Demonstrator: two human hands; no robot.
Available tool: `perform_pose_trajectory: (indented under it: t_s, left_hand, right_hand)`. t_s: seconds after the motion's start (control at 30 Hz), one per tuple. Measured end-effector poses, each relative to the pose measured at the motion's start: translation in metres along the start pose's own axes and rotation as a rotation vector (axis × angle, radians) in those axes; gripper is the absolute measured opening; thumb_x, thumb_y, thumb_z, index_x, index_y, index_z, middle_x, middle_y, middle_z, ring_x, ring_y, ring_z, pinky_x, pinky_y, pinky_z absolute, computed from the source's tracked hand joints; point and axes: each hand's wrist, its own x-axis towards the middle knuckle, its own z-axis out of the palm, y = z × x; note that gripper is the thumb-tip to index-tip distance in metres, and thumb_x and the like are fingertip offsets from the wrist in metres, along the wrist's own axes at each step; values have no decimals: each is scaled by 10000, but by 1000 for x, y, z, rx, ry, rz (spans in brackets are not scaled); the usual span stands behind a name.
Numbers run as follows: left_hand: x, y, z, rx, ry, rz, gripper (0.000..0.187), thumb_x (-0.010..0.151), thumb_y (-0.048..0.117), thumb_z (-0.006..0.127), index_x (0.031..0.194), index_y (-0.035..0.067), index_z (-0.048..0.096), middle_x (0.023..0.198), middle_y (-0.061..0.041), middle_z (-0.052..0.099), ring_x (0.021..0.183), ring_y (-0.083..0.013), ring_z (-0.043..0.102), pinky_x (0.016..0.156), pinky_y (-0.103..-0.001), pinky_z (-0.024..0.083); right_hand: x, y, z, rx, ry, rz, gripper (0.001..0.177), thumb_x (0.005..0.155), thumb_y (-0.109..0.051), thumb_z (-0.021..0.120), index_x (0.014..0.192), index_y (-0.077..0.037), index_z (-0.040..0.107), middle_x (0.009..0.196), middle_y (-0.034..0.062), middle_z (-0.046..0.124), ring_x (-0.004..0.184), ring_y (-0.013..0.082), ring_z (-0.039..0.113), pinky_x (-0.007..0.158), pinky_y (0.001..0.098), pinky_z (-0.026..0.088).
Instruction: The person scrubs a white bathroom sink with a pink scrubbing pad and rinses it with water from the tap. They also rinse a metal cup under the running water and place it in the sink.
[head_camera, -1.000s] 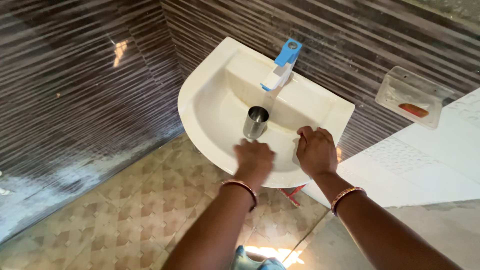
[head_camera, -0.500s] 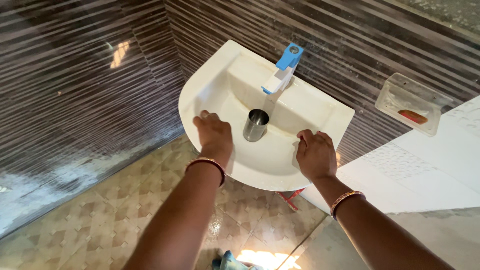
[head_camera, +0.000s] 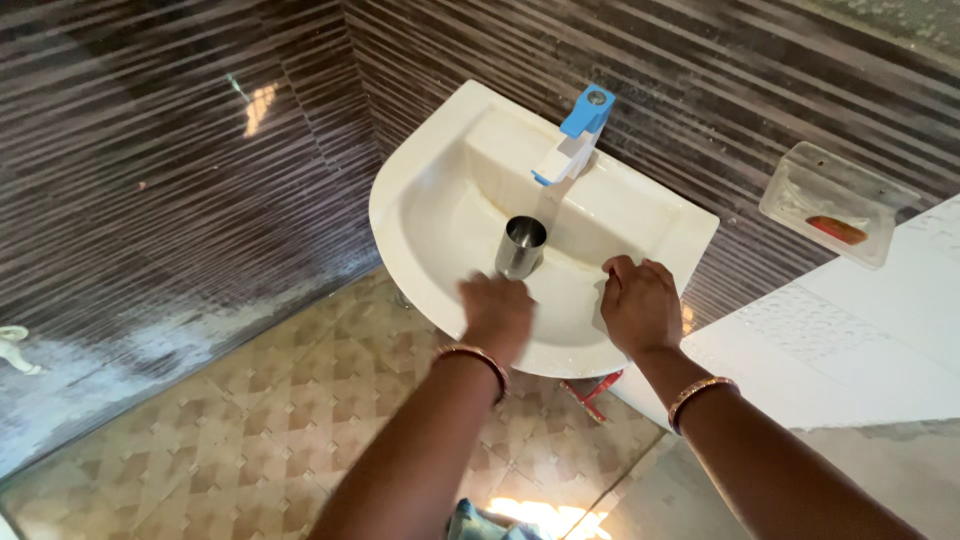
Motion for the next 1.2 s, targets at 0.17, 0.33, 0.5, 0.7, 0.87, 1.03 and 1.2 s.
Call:
perform_pose_trajectory:
  t_s: [0.17,0.33,0.5,0.7,0.87,1.03,1.2]
  left_hand:
    - [10,-46,-16,217,61,-83,405,892,288,737,1261,128,685,1323,-142,580,1278,-355,492,1013,-503,389]
    - [7,-60,-16,110,152,-164,347,874,251,758,1219,264,736,1304,-84,579,1277,-340,489,1011,-495,390]
    - [-19,-9,0,-242,44,-67,260,896,364,682,1140,434,739,1235,-34,630,1225,-320,533,1016,-498,423]
    - [-46,39,4,-471,14,-39,333,864,299,676,1160,442,729,1229,-87,606,1167,-349,569,999,-457,479]
    - [-51,32,24,-590,318,-137,472,854,363,701,1323,368,643,1305,-98,577,1210,-372,545,1011,-498,463]
    - [-41,35,45,-673,383,-230,606,859,395,704,1446,357,562,1380,-126,505,1254,-382,503,1031,-500,456]
    - [-28,26,56,-774,248,-224,970,781,415,806,1580,334,261,1416,-107,476,1300,-313,503,1054,-453,467]
  right_hand:
    - [0,-1,-2,6,-29,40,146,974,-113,527,1023,-88,662,646,117,667,768,296,656,1139,395,412]
    - [-1,3,0,56,19,9,138,957,-104,538,1002,-83,666,683,112,675,777,292,662,1113,403,421]
    - [0,7,5,36,44,-35,149,944,-100,553,1022,-83,679,674,117,672,775,306,657,1121,412,416]
    - [0,12,12,37,85,-72,156,941,-122,554,1026,-107,684,731,109,686,777,302,661,1108,414,420]
    - [-1,20,14,62,-28,-51,152,997,-242,571,1068,-164,681,731,67,719,805,268,686,1122,415,405]
    - [16,27,29,324,-36,-67,350,911,-354,688,1213,-180,660,855,29,769,835,225,706,938,457,422]
    - [6,-2,71,856,-397,-42,388,1012,-331,626,1290,-60,636,1036,159,705,910,279,658,904,464,552]
